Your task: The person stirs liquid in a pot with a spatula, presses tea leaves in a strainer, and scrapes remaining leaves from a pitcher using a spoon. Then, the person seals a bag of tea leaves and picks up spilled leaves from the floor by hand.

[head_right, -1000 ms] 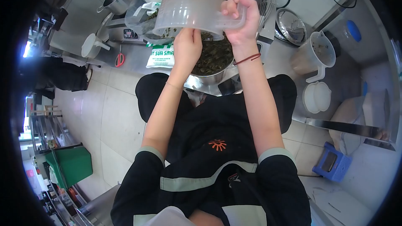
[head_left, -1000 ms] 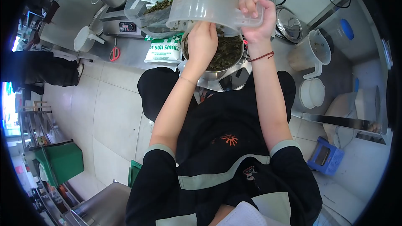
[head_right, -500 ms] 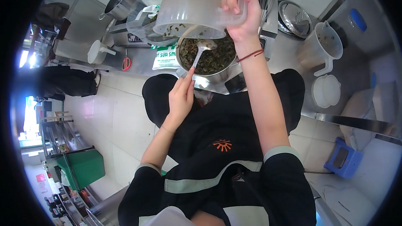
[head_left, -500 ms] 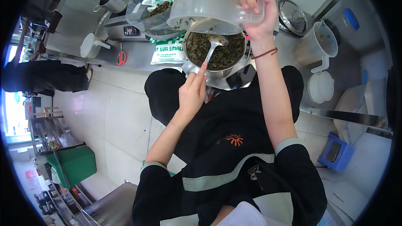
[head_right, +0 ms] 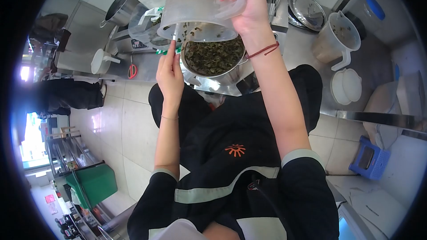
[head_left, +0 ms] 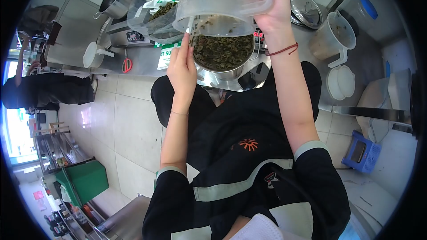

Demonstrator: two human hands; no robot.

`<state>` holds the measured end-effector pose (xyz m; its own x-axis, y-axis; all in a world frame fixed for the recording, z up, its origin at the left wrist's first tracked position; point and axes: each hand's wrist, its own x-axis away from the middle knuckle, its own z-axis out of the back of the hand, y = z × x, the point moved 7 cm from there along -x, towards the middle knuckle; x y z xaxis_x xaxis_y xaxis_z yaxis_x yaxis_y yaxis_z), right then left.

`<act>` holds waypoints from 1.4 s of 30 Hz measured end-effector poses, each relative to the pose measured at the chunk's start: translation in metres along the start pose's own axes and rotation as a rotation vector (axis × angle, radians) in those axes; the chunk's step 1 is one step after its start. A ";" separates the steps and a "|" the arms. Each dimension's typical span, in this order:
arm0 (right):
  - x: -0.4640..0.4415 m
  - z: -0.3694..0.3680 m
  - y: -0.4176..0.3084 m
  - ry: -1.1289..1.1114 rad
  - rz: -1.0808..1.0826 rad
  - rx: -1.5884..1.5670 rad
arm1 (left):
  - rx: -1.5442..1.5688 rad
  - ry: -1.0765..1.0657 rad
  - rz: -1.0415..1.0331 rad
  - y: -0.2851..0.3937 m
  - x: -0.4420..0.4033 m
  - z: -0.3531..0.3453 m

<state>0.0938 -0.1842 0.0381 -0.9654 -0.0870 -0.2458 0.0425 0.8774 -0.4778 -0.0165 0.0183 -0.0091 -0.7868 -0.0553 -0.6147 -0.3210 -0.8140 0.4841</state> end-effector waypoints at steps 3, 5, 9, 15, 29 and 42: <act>0.005 -0.004 -0.005 0.003 -0.010 -0.001 | -0.008 -0.078 0.031 -0.003 0.014 -0.013; 0.008 -0.006 -0.006 -0.008 -0.014 0.048 | -0.025 -0.111 0.041 -0.003 0.025 -0.018; 0.010 -0.013 -0.009 -0.056 0.001 0.068 | 0.047 -0.141 0.029 0.002 0.045 -0.019; 0.012 -0.015 -0.018 -0.018 0.041 0.131 | 0.164 -0.178 0.061 0.003 0.066 -0.013; 0.015 -0.020 -0.020 0.070 0.020 0.088 | 0.391 -0.122 0.327 -0.017 0.064 -0.044; 0.012 -0.018 -0.029 0.028 0.098 0.099 | 0.273 -0.141 0.200 -0.005 0.090 -0.012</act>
<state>0.0763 -0.2025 0.0640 -0.9621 0.0109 -0.2725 0.1605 0.8303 -0.5337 -0.0791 0.0104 -0.0742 -0.9071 -0.1024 -0.4083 -0.2671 -0.6096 0.7463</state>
